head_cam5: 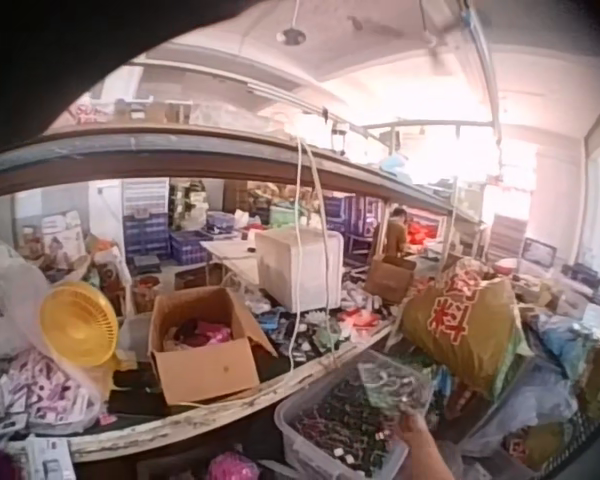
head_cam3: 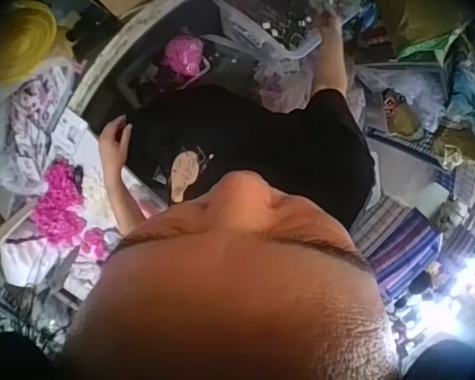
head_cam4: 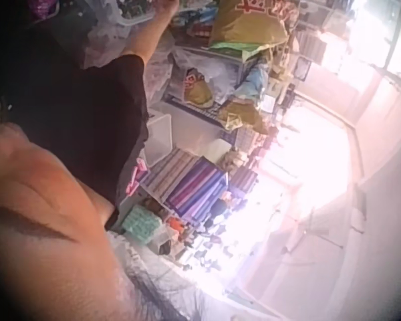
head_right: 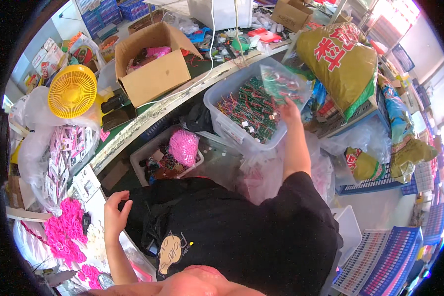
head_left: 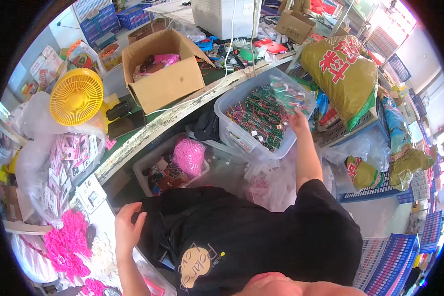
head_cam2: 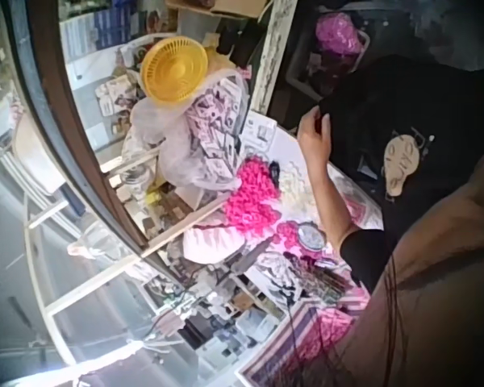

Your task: Assembling the internal circuit boards and casings of toy calculators using a glue gun and electric screwdriver.

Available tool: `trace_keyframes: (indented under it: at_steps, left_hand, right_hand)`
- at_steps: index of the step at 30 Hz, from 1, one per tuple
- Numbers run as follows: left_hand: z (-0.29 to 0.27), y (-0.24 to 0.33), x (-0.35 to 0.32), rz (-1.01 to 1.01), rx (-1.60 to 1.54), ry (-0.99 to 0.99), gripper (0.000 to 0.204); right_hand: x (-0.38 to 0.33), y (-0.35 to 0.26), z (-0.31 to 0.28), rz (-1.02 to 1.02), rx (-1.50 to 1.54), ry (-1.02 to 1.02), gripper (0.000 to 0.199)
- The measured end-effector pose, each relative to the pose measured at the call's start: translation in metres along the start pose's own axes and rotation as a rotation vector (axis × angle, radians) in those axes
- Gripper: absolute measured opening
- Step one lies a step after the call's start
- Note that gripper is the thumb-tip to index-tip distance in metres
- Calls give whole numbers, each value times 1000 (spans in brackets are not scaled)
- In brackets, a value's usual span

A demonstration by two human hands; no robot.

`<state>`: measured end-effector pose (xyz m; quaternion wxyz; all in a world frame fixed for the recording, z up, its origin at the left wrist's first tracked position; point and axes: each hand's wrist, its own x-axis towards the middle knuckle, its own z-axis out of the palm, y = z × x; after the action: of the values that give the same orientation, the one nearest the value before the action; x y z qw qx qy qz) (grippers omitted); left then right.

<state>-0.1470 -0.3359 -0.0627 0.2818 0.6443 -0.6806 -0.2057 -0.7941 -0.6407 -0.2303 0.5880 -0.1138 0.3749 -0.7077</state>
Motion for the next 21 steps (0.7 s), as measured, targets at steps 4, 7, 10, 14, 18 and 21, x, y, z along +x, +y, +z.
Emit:
trace_keyframes:
  at_steps: [4,7,10,14,18,21]
  left_hand:
    - [3,2,0,24,29,-15,26]
    - [-4,-2,-9,-28,31,18,26]
    - [-2,-11,-10,-68,-6,27,26]
    - [-5,-13,-10,-76,29,10,26]
    - [-6,-17,-5,-106,19,2,26]
    - [-4,-17,0,-96,8,17,26]
  right_hand:
    - [51,34,-9,-47,26,193,18]
    - [65,52,22,-128,106,250,18]
    - [81,64,31,-152,79,292,18]
    - [77,72,63,-275,185,273,18]
    - [60,45,73,-388,51,273,25]
    - [28,22,93,-433,-34,159,27]
